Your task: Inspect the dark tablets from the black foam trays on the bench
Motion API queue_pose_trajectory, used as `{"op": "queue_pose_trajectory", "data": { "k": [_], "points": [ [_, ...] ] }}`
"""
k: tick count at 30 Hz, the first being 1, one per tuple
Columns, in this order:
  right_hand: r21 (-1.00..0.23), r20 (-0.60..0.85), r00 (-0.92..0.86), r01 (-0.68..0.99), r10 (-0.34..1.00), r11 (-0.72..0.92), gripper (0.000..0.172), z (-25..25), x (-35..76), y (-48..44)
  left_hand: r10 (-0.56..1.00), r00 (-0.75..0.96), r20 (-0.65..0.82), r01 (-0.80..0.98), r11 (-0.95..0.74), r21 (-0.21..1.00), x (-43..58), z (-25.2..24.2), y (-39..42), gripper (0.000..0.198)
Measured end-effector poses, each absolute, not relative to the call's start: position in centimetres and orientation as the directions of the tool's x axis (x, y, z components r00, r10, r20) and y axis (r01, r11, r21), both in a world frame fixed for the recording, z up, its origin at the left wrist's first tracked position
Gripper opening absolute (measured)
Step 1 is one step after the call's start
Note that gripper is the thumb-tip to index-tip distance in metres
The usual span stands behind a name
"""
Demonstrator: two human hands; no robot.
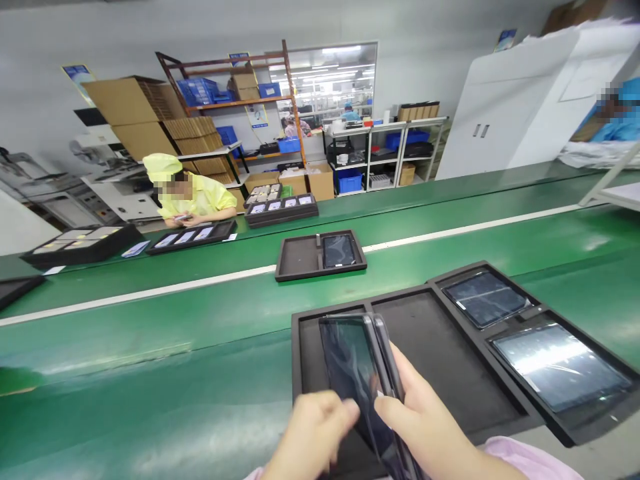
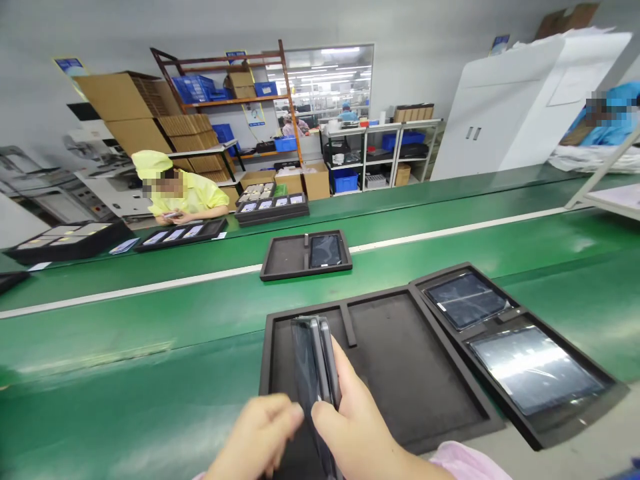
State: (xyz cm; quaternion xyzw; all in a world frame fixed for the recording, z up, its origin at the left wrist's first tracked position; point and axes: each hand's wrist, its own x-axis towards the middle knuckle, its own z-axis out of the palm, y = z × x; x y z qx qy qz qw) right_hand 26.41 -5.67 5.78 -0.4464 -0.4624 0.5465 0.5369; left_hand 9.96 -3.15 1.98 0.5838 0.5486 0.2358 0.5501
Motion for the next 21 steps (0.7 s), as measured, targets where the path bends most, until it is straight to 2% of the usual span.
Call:
{"op": "queue_pose_trajectory", "data": {
  "k": [1,3,4,5,7,11,21],
  "points": [
    [-0.981,0.011,-0.050,-0.194,0.999,0.001,0.072,6.0,26.2,-5.5,0.977,0.157,-0.142,0.328,0.084,0.941,9.8,2.7,-2.5,0.041],
    [-0.967,0.047,-0.131,-0.255,0.990,0.012,0.071,6.2,25.5,-5.1,0.958,-0.035,0.285,0.238,-0.269,0.933,10.2,3.9,-1.2,0.042],
    [-0.957,0.083,-0.180,-0.288,0.980,0.029,0.069,6.1,25.1,-4.8,0.902,-0.066,0.427,0.196,-0.408,0.891,10.7,4.1,-0.6,0.051],
    [-0.948,0.125,-0.220,-0.314,0.967,0.051,0.067,5.9,24.7,-4.5,0.862,-0.064,0.503,0.148,-0.490,0.859,11.3,4.2,-0.1,0.061],
    [-0.942,0.191,-0.253,-0.320,0.948,0.104,0.066,5.1,24.1,-3.8,0.860,-0.044,0.508,0.055,-0.505,0.861,12.5,4.1,0.7,0.068],
    [-0.954,0.233,-0.202,-0.238,0.951,0.183,0.062,3.3,23.4,-2.6,0.922,-0.119,0.368,-0.057,-0.376,0.925,13.5,3.3,1.6,0.067],
    [-0.961,0.235,-0.161,-0.184,0.959,0.205,0.048,1.4,22.5,-1.4,0.903,-0.225,0.366,-0.101,-0.395,0.913,13.3,2.8,1.8,0.059]
  ]
}}
